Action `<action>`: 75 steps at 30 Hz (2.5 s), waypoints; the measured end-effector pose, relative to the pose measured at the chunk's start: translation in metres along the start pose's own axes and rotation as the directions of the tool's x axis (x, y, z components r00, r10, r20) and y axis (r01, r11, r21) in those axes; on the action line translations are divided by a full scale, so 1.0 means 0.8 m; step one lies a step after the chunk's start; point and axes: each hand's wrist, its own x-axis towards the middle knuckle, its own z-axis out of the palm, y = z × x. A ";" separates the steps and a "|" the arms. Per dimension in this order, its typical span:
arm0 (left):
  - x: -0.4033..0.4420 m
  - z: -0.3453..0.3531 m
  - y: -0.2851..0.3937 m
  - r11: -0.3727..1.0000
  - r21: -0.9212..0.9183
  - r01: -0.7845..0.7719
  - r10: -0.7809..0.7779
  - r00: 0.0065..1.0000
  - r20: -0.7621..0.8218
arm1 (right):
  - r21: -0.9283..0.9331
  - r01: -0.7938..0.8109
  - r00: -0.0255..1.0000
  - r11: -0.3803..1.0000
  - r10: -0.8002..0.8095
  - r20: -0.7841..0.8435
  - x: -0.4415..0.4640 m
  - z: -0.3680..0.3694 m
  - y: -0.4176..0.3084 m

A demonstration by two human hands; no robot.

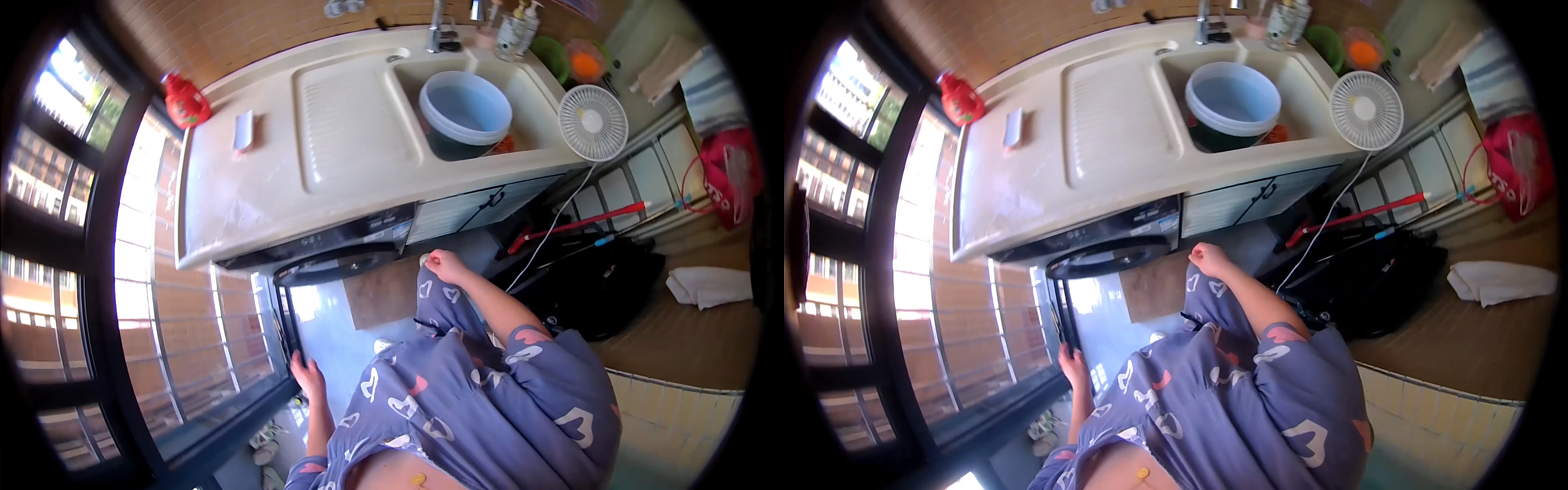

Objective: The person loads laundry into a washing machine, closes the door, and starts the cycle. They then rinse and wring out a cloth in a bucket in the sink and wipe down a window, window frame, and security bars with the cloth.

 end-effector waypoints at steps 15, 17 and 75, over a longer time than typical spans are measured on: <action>0.314 0.103 0.469 0.841 0.382 -0.383 0.493 0.832 -0.252 | -0.110 -0.011 0.854 0.994 -0.048 -0.518 0.279 -0.514 0.046; 0.317 0.101 0.481 0.861 0.407 -0.304 0.407 0.893 -0.193 | -0.250 -0.208 0.952 0.946 0.137 -0.275 0.335 -0.517 0.110; 0.347 0.229 0.693 0.834 -0.121 -0.538 0.546 0.836 0.049 | -0.173 -0.041 0.829 0.984 0.130 0.544 0.441 -0.331 -0.047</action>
